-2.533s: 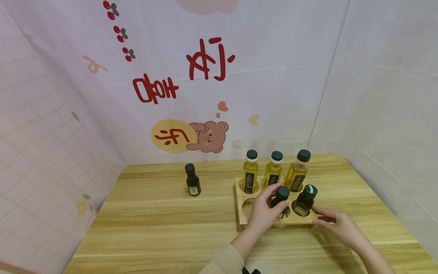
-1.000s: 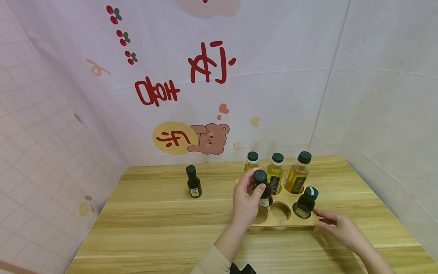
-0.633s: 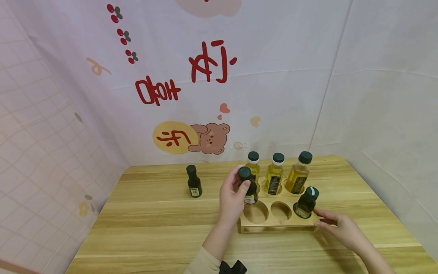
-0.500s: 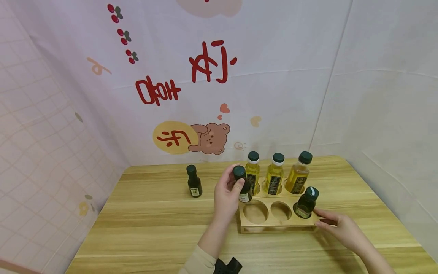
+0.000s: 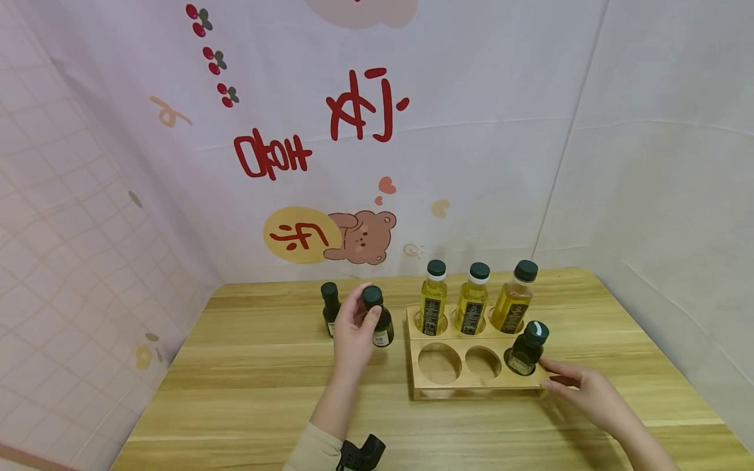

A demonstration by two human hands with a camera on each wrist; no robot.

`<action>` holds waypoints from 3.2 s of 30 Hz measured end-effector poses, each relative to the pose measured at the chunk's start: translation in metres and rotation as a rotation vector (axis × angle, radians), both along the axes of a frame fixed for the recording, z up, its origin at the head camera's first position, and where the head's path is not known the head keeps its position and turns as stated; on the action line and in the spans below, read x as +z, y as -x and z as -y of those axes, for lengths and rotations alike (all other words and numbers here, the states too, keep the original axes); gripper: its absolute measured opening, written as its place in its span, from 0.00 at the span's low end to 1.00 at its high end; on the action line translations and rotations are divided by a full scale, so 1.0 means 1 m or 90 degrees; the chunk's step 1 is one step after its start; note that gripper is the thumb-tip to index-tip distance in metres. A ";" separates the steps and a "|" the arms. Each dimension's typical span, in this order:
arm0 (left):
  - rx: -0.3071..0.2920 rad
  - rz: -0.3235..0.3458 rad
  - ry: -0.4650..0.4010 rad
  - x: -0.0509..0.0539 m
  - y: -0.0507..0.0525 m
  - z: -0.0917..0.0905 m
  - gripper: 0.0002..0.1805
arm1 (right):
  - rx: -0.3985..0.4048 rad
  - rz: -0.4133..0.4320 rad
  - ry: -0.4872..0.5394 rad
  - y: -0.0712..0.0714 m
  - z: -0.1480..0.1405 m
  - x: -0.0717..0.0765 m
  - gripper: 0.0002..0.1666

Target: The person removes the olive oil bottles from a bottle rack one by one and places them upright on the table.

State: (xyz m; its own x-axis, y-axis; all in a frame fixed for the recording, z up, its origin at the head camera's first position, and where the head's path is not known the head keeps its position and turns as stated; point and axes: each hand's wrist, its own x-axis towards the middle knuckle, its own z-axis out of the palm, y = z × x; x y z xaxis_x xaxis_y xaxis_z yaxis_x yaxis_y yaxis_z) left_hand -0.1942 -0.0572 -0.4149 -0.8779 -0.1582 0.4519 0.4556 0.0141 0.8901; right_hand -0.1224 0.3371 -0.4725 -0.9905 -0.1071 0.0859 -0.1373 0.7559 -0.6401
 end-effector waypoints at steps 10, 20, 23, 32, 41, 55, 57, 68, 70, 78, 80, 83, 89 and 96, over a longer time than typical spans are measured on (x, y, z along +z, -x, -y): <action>0.043 0.047 0.021 -0.013 0.003 0.029 0.22 | -0.001 0.013 0.006 0.000 -0.001 0.001 0.28; 0.074 0.104 0.037 -0.020 0.003 0.049 0.22 | 0.005 0.014 0.017 0.000 -0.001 0.000 0.28; 0.085 0.107 0.037 -0.021 0.003 0.054 0.22 | 0.004 0.016 0.017 0.001 -0.001 0.000 0.28; 0.104 0.115 0.035 -0.026 0.003 0.066 0.23 | 0.001 0.003 0.012 0.000 -0.001 0.000 0.28; 0.086 0.105 0.030 -0.031 0.003 0.077 0.22 | 0.008 -0.004 0.015 0.000 0.000 0.001 0.27; 0.100 0.085 0.037 -0.039 0.003 0.087 0.22 | 0.005 0.006 0.023 0.001 0.000 0.000 0.28; 0.098 0.085 0.033 -0.039 0.002 0.087 0.22 | 0.008 0.002 0.022 0.001 -0.001 0.000 0.28; 0.099 0.086 0.031 -0.043 0.003 0.087 0.22 | 0.010 0.006 0.029 0.001 -0.001 0.000 0.27; 0.104 0.085 0.031 -0.044 0.003 0.087 0.21 | 0.008 0.010 0.027 0.000 -0.001 0.000 0.27; 0.097 0.111 0.026 -0.046 0.002 0.088 0.22 | 0.002 0.020 0.023 0.000 0.000 0.002 0.28; 0.093 0.117 0.021 -0.047 0.002 0.088 0.23 | 0.001 0.022 0.023 0.000 0.000 0.002 0.28; 0.087 0.116 0.016 -0.048 0.002 0.088 0.23 | 0.001 0.020 0.022 0.000 0.000 0.001 0.28; 0.080 0.097 0.030 -0.052 0.002 0.089 0.23 | 0.006 0.006 0.022 0.001 -0.001 0.000 0.28; 0.083 0.104 0.032 -0.053 0.002 0.088 0.23 | 0.003 -0.002 0.031 0.000 0.000 0.000 0.27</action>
